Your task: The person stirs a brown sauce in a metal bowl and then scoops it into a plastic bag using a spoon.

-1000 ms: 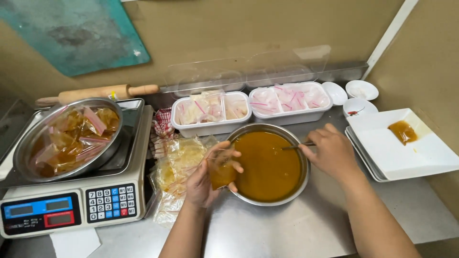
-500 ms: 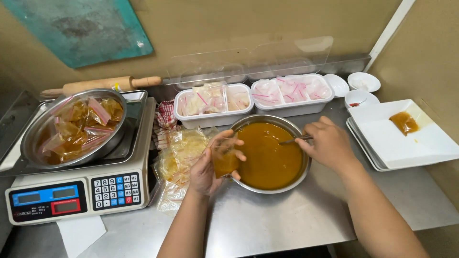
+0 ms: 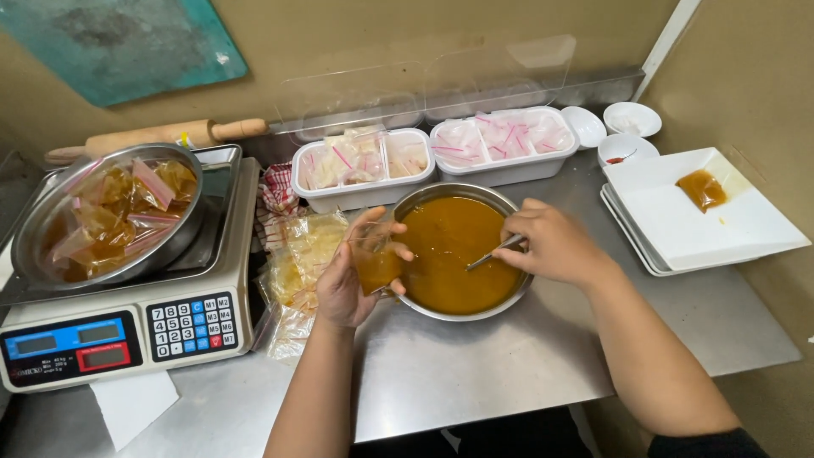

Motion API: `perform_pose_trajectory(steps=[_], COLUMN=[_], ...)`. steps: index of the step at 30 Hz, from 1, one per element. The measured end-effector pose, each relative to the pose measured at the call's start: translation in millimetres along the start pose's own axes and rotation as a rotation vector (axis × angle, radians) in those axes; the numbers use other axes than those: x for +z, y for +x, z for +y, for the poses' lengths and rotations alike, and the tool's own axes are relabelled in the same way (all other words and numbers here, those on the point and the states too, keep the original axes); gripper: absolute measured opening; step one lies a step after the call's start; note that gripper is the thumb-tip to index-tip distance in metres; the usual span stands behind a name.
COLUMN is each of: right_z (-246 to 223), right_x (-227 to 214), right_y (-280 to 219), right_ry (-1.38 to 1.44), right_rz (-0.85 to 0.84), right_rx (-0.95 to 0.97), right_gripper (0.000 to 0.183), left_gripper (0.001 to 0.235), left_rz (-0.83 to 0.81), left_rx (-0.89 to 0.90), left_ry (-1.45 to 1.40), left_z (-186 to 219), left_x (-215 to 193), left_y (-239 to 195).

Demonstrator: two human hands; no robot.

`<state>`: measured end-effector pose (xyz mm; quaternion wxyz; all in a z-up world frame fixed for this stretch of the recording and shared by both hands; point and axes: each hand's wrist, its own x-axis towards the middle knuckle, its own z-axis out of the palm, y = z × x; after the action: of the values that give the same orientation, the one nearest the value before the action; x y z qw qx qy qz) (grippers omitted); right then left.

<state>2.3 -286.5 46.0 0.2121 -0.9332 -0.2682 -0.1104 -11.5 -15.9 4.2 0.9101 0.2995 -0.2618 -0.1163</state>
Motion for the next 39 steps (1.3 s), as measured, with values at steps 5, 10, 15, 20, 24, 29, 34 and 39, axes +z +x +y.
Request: perform_pose_trajectory(steps=[5, 10, 15, 20, 24, 29, 34, 39], right_z=[6, 15, 14, 26, 35, 31, 19, 9], right_x=[3, 9, 3, 7, 12, 15, 15, 12], right_y=[1, 3, 5, 3, 3, 3, 6, 7], right_ry=[0.018, -0.093, -0.216, -0.34, -0.398, -0.346, -0.241, -0.121], right_rz=[0.025, 0.078, 0.151, 0.227, 0.278, 0.285, 0.249, 0.175], right_rx=[-0.052, 0.002, 0.059, 0.108, 0.123, 0.136, 0.103, 0.075], right_gripper=[0.016, 0.017, 0.018, 0.018, 0.02, 0.019, 0.017, 0.016], left_gripper=[0.058, 0.06, 0.061, 0.062, 0.062, 0.061, 0.061, 0.06], left_rz=[0.026, 0.039, 0.039, 0.034, 0.024, 0.009, 0.008, 0.001], left_rx=[0.01, 0.009, 0.009, 0.013, 0.015, 0.01, 0.018, 0.023], left_ry=[-0.004, -0.012, -0.011, -0.018, -0.014, -0.014, -0.008, -0.001], left_z=[0, -2, 0, 0, 0, 2, 2, 2], left_x=[-3, -6, -6, -6, -6, -3, -1, -1], left_y=[1, 0, 1, 1, 1, 1, 1, 1])
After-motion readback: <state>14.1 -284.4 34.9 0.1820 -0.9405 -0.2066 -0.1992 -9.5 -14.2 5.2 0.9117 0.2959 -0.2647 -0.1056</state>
